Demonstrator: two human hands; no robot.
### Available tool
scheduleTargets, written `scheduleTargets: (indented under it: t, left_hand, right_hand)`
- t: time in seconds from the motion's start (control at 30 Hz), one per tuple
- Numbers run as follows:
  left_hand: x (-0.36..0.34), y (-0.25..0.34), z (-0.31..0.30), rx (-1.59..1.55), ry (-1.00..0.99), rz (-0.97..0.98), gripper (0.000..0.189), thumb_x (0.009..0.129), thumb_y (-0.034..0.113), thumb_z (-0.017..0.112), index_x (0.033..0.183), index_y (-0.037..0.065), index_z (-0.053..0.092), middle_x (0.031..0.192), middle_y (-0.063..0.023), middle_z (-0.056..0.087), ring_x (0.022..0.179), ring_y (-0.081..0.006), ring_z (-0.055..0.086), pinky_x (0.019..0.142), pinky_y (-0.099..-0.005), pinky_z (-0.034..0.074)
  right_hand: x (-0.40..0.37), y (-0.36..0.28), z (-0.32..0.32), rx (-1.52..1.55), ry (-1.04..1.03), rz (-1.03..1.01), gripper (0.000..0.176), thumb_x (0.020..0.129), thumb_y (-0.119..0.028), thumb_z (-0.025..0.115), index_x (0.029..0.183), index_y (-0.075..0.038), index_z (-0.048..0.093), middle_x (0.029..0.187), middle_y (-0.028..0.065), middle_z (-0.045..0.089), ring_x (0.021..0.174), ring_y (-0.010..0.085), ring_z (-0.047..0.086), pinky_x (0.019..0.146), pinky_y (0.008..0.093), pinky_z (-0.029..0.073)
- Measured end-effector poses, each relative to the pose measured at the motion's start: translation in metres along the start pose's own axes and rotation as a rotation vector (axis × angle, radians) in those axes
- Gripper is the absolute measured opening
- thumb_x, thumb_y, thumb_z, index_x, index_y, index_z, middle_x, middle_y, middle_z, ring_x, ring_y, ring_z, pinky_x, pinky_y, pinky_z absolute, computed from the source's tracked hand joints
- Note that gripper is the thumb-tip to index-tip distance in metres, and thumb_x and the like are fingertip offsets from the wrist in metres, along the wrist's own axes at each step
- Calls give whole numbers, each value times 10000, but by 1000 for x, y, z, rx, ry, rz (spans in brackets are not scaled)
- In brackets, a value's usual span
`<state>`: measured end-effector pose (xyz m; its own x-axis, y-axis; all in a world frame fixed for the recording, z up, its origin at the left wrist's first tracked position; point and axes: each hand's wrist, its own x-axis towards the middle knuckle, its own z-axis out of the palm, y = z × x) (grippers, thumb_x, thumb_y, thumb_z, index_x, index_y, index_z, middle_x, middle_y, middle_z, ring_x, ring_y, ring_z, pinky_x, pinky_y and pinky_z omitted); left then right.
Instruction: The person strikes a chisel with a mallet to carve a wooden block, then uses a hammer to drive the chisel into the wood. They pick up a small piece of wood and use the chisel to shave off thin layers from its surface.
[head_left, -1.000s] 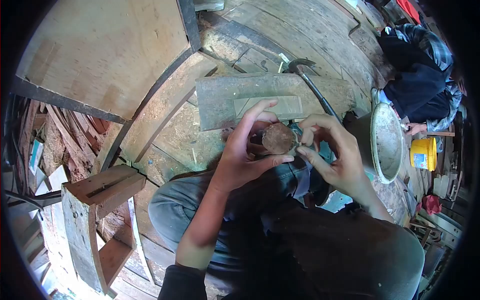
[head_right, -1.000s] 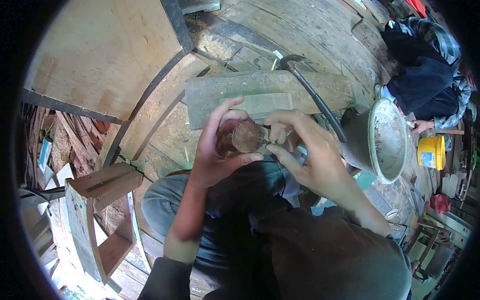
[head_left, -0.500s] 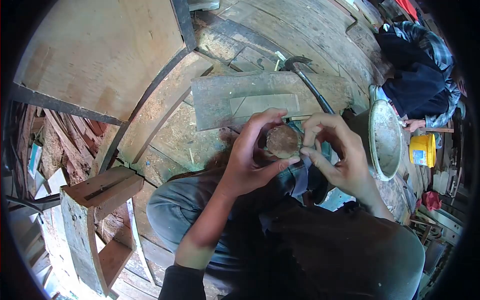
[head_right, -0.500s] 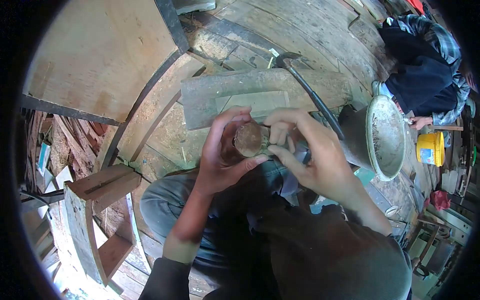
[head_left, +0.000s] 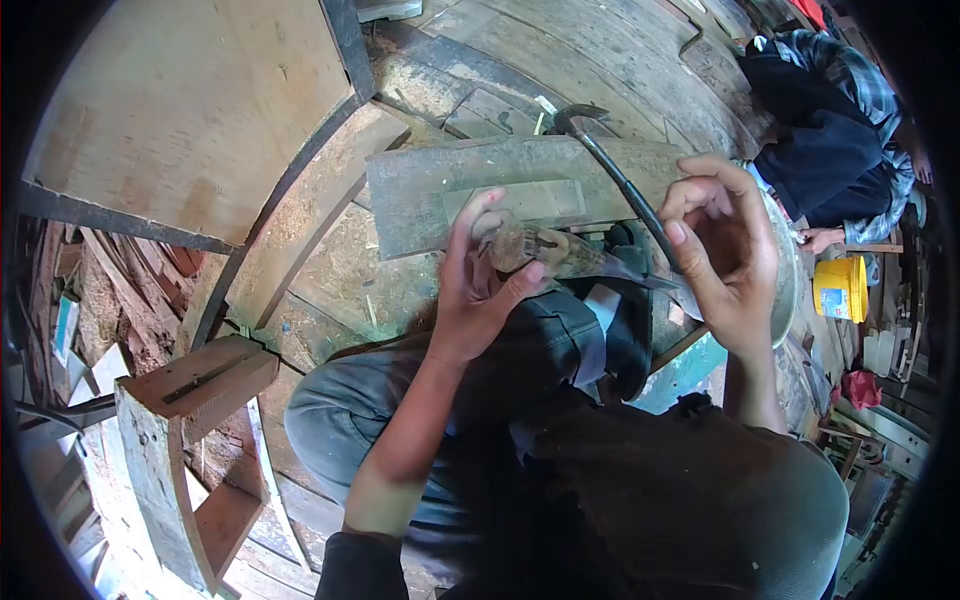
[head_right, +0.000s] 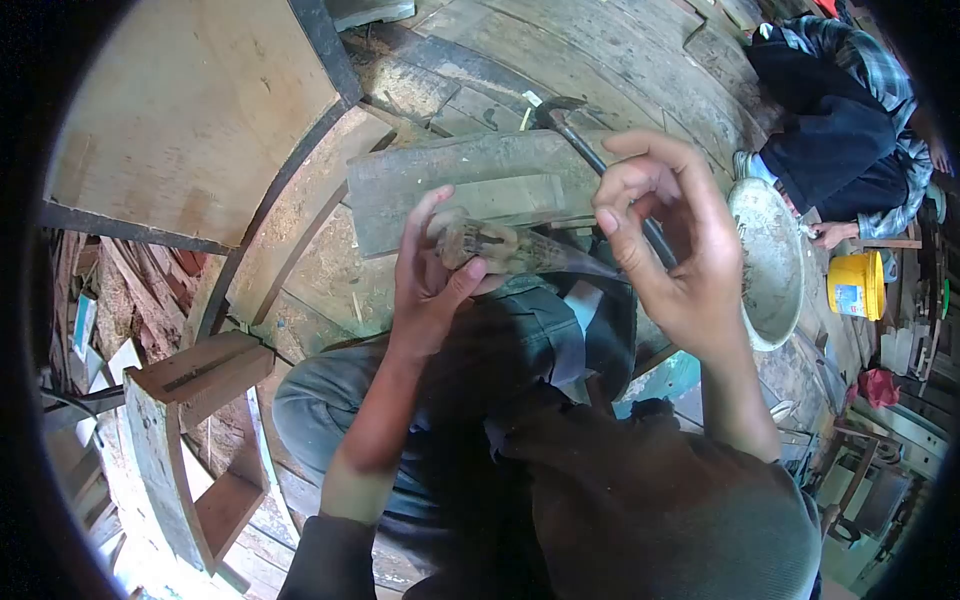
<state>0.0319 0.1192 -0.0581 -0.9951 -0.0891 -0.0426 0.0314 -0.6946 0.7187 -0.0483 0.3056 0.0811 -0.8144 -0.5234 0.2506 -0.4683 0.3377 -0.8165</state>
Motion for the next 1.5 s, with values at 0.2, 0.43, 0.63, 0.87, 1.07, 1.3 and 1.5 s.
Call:
scheduleTargets:
  t: [0.2,0.43,0.63,0.87,1.07,1.3,1.5]
  left_hand:
    - [5,-18,-6,350,-45,71,822,845,-27,746,1514,86,283,1271,-77,470,1144,-154,565,1002,-322,467]
    - [2,-20,-5,388,-119,80,870,812,-7,782,1518,94,283,1230,-74,475,1128,-160,553,965,-301,466]
    - [-1,-13,2,272,-131,23,893,794,0,798,1517,91,282,1216,-74,484,1130,-151,541,953,-292,466]
    - [-2,-12,-1,304,-192,26,975,749,-89,790,1543,101,256,1275,-44,455,1218,-148,475,1019,-282,430]
    - [-2,-13,-1,443,-222,76,978,723,-42,830,1527,88,290,1411,-55,423,1253,-156,452,1100,-334,373]
    - [-2,-16,3,485,-196,157,905,728,72,853,1491,84,366,1221,-79,512,1154,-187,519,1056,-343,402]
    - [1,-16,-1,403,-237,19,969,731,-49,822,1524,92,284,1388,-73,403,1286,-191,440,1106,-337,354]
  right_hand:
    - [-4,4,8,55,-74,51,459,863,95,634,1290,-19,509,921,8,610,798,71,559,707,231,439]
    - [-7,25,31,-73,-259,99,488,812,28,715,1260,-82,554,904,56,637,801,171,636,698,306,507]
    - [-11,26,32,-64,-299,192,426,815,16,724,1197,-81,562,870,52,626,773,181,619,697,314,505]
    - [-11,17,28,-52,-318,173,409,805,43,707,1170,-72,562,849,41,616,744,169,616,683,298,499]
    - [-8,9,24,-88,-408,230,372,828,37,678,1162,-58,547,864,67,598,755,200,618,682,328,494]
    - [-11,20,22,-206,-524,26,357,861,14,622,1191,-36,493,957,151,530,874,342,568,792,410,468]
    - [-12,23,19,-219,-531,-17,308,855,54,626,1137,-16,526,995,130,555,831,270,571,783,369,474]
